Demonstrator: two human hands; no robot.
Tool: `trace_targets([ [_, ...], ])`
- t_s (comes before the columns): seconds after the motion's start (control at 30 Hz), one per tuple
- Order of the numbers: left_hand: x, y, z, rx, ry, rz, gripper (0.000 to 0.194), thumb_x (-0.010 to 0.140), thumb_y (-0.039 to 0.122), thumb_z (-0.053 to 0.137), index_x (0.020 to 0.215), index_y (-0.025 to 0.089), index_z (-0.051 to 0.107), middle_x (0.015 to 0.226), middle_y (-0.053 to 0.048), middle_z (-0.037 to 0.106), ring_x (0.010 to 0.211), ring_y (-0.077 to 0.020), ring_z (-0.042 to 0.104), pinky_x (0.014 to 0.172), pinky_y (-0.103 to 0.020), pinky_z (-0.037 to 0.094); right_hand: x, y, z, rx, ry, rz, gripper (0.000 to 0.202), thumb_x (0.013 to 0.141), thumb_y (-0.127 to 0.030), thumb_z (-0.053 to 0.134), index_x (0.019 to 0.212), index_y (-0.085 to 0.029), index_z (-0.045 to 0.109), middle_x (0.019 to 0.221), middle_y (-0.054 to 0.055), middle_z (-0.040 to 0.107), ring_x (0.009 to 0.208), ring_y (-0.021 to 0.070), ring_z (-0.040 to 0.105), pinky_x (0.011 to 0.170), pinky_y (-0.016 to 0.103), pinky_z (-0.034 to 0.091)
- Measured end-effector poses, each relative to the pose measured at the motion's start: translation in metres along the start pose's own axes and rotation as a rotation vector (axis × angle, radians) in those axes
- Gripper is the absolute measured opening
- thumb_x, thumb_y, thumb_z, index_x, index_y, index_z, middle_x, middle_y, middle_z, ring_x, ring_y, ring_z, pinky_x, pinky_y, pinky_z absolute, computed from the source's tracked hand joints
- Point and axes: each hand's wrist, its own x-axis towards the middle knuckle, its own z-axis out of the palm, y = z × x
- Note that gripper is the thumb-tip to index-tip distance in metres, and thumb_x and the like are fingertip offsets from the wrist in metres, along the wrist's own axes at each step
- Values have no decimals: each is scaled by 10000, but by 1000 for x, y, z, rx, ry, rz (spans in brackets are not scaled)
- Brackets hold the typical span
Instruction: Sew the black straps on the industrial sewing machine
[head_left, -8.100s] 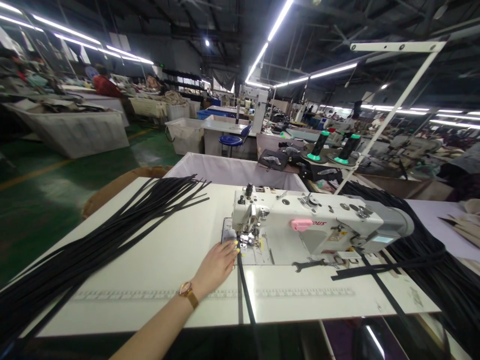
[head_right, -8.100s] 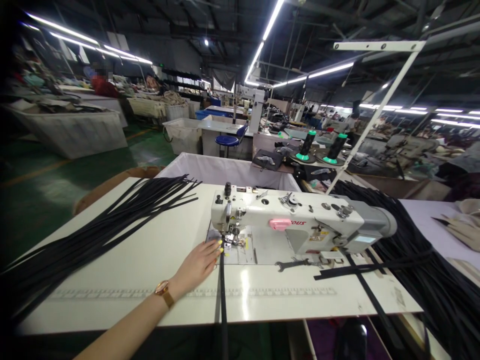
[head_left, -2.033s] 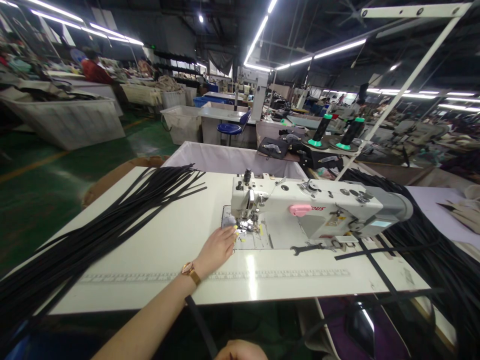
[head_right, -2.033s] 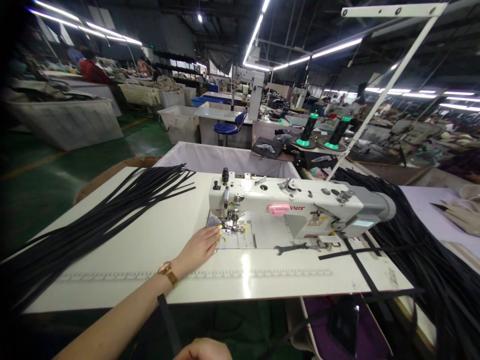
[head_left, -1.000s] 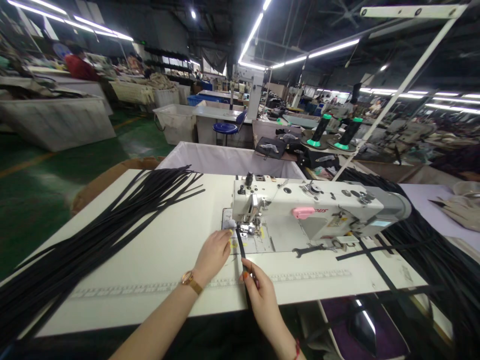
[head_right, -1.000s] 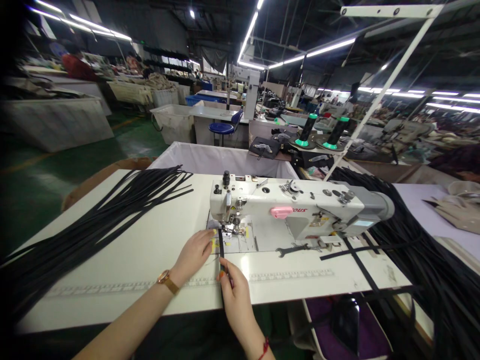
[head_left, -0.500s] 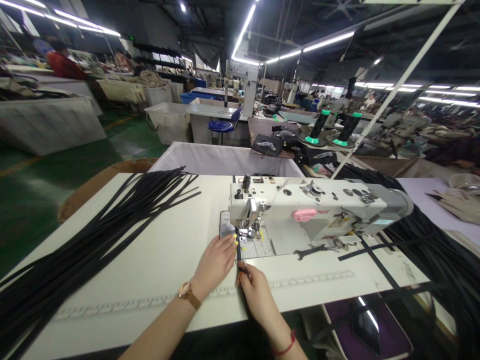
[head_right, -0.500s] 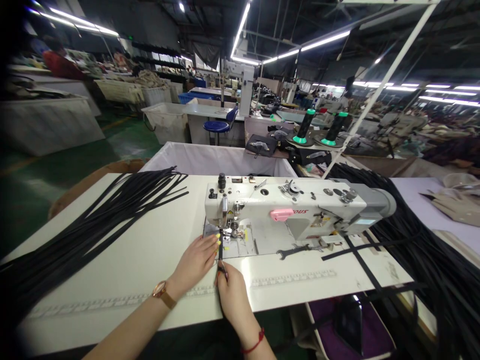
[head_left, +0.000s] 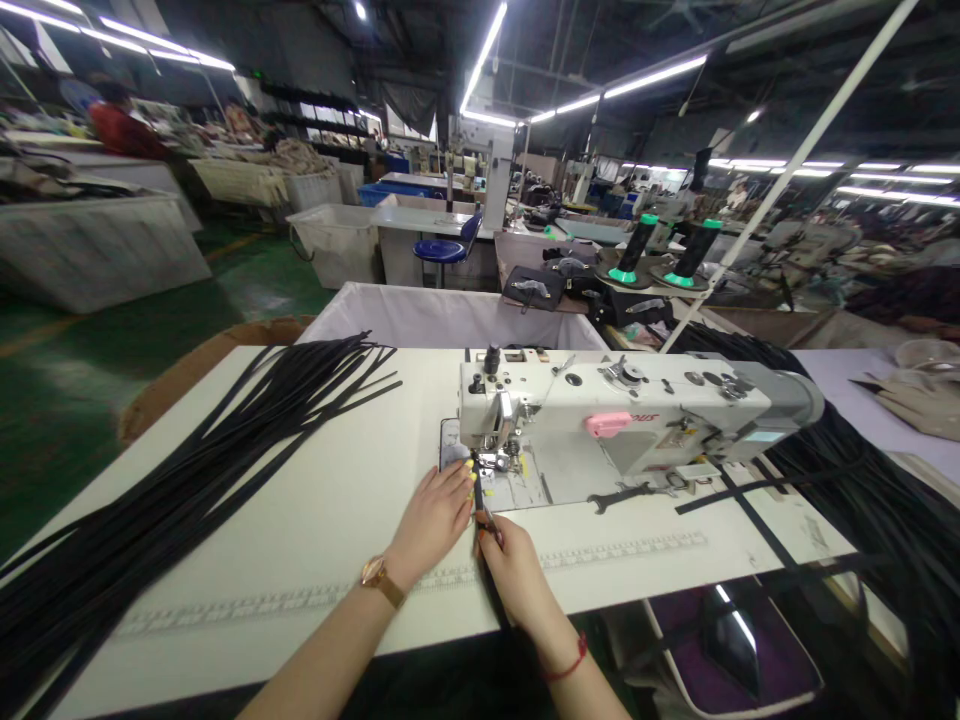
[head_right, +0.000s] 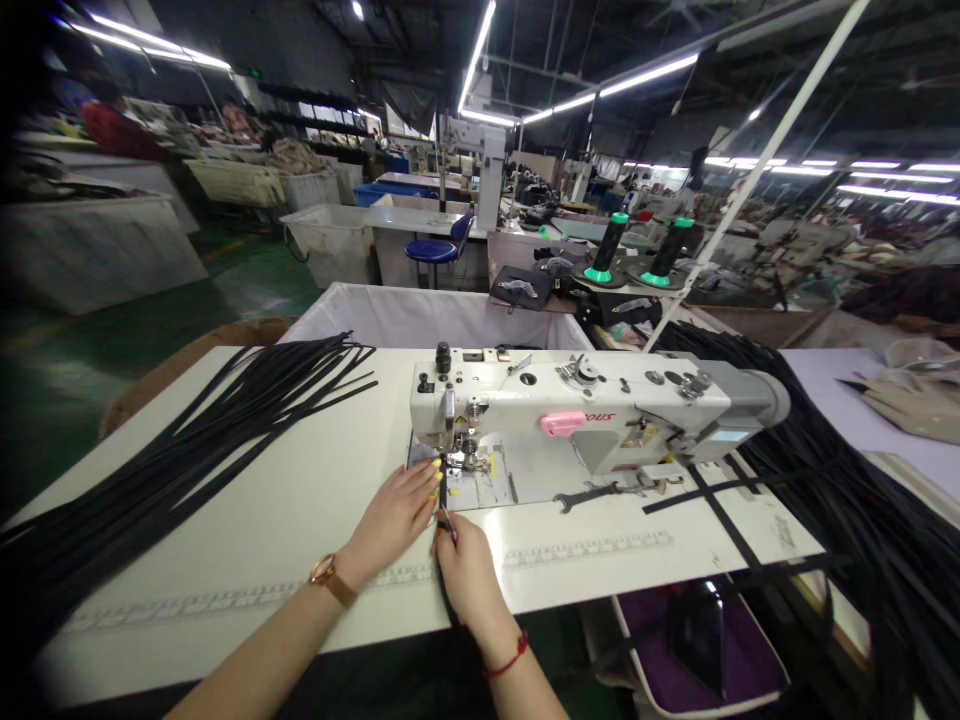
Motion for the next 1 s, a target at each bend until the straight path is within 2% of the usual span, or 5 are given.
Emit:
trace_targets([
  [0.2,1,2,-3,-6,-11,-6,341,944,188,462,1263,183,583,1393,-86,566,1323,-277,473,1095,-525,385,2,-1,0,1,0,6,221,864,-154,417,797,-173,626,690,13,626,668,176,565,649,276,403],
  [0.6,1,3,-6,-12,-20,-19,350,954,192,442,1275,179,581,1401,-76,563,1323,-279,471,1108,-526,374,2,1,0,58,-3,40,186,855,-173,432,824,-178,616,708,14,632,683,180,572,670,289,422],
  [0.67,1,3,-6,-10,-18,-22,351,954,196,445,1278,175,578,1402,-76,562,1324,-281,469,1107,-527,374,2,2,-1,76,-6,54,202,859,-182,434,868,-170,635,699,11,626,676,177,565,670,290,426],
  [0.83,3,2,-5,-6,-19,-14,360,948,195,456,1290,167,565,1403,-90,559,1322,-282,470,1107,-534,370,1,3,-1,128,1,70,337,874,-200,433,1130,-119,636,674,-1,616,655,175,555,659,292,432],
  [1.0,0,3,-2,-1,-20,-14,366,953,199,451,1305,171,545,1436,-97,525,1335,-281,454,1107,-539,362,-2,1,-3,132,5,65,354,878,-208,443,1151,-85,632,667,4,614,645,176,558,647,292,436],
])
